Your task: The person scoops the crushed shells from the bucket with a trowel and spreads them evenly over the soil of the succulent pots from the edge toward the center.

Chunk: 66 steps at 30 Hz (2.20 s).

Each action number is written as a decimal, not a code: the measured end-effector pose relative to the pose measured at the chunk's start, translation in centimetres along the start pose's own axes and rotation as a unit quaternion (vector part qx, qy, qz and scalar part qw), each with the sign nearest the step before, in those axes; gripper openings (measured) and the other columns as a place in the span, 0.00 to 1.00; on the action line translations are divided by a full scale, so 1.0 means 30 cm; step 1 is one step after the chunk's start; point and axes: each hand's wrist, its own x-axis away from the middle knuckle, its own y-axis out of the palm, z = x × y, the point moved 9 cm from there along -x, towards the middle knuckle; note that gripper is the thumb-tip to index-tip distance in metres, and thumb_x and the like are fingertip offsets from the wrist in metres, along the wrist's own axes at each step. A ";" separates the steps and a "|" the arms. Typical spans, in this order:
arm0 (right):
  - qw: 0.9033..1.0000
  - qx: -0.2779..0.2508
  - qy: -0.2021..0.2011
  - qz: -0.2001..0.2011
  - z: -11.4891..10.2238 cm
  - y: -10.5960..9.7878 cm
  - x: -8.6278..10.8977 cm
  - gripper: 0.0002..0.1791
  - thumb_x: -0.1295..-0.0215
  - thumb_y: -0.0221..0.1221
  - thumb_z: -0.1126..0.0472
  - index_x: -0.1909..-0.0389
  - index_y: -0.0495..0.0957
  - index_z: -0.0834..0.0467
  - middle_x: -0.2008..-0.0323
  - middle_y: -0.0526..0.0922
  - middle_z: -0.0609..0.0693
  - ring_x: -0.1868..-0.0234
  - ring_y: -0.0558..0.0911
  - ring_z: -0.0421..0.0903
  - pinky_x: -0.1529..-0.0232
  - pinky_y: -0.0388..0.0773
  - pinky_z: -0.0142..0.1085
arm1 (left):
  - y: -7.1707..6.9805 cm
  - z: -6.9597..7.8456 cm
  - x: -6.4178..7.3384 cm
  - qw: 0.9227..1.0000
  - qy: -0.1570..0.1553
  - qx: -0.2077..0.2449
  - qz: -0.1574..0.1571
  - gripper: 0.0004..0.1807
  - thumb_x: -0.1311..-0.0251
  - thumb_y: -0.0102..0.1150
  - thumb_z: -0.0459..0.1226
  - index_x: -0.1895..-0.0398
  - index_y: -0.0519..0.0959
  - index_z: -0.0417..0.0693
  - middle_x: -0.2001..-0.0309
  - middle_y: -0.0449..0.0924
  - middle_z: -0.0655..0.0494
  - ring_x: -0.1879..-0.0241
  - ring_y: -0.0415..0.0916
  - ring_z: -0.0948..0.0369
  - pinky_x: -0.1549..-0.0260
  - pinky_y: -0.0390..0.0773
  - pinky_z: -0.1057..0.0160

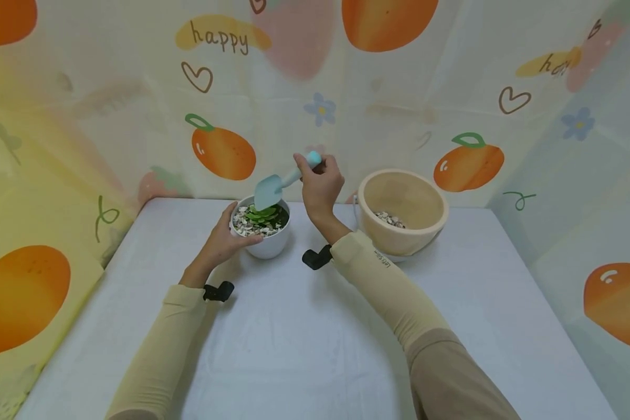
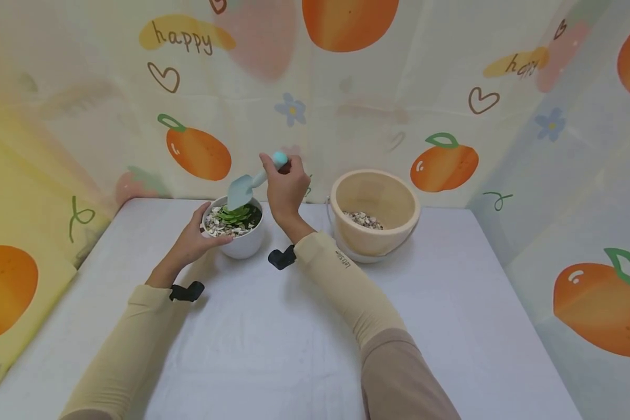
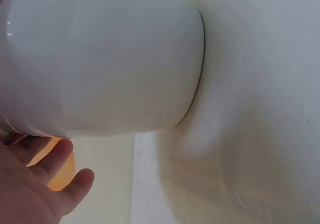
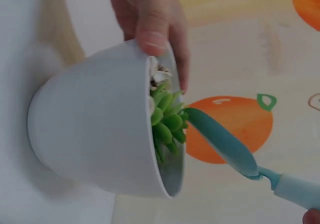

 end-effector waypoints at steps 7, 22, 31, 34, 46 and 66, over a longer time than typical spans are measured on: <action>0.993 -0.016 0.114 -0.018 0.050 -0.034 -0.045 0.17 0.40 0.67 0.53 0.68 0.79 0.65 0.74 0.83 0.55 0.75 0.85 0.42 0.66 0.85 0.36 | 0.000 -0.005 -0.003 1.000 0.001 0.012 -0.004 0.63 0.52 0.73 0.52 0.22 0.39 0.51 0.24 0.49 0.43 0.25 0.49 0.43 0.30 0.53 0.36; 0.981 0.010 0.176 -0.084 0.001 -0.108 -0.116 0.15 0.38 0.66 0.50 0.65 0.81 0.60 0.74 0.78 0.46 0.74 0.82 0.39 0.60 0.85 0.45 | 0.003 0.000 -0.001 1.000 0.001 0.014 -0.001 0.63 0.52 0.73 0.51 0.22 0.38 0.51 0.24 0.48 0.43 0.25 0.49 0.44 0.30 0.53 0.37; 0.979 0.007 0.191 -0.075 -0.034 -0.170 -0.174 0.16 0.42 0.69 0.52 0.63 0.81 0.61 0.74 0.79 0.47 0.76 0.84 0.40 0.67 0.85 0.37 | 0.002 0.002 0.003 1.000 0.009 0.023 -0.002 0.62 0.51 0.73 0.50 0.22 0.39 0.51 0.24 0.50 0.44 0.26 0.50 0.44 0.30 0.53 0.37; 0.977 -0.004 0.201 -0.064 -0.034 -0.195 -0.191 0.14 0.42 0.68 0.53 0.65 0.80 0.60 0.75 0.79 0.48 0.76 0.84 0.40 0.68 0.85 0.35 | 0.001 -0.002 0.001 1.000 0.010 0.020 0.002 0.62 0.51 0.73 0.50 0.22 0.40 0.51 0.24 0.50 0.44 0.26 0.51 0.45 0.30 0.53 0.37; 0.972 -0.048 0.225 -0.045 -0.018 -0.289 -0.257 0.11 0.44 0.70 0.55 0.68 0.84 0.59 0.81 0.82 0.47 0.80 0.84 0.41 0.73 0.84 0.33 | 0.004 -0.006 -0.005 0.999 0.015 0.031 0.000 0.62 0.52 0.74 0.50 0.22 0.40 0.50 0.24 0.50 0.44 0.26 0.50 0.45 0.30 0.53 0.37; 0.981 -0.077 0.176 -0.039 -0.030 -0.473 -0.333 0.11 0.45 0.71 0.56 0.72 0.82 0.59 0.79 0.85 0.47 0.79 0.86 0.41 0.73 0.83 0.33 | -0.007 0.029 -0.004 0.999 0.020 -0.028 -0.009 0.62 0.53 0.73 0.54 0.22 0.43 0.46 0.26 0.53 0.41 0.27 0.53 0.44 0.31 0.56 0.37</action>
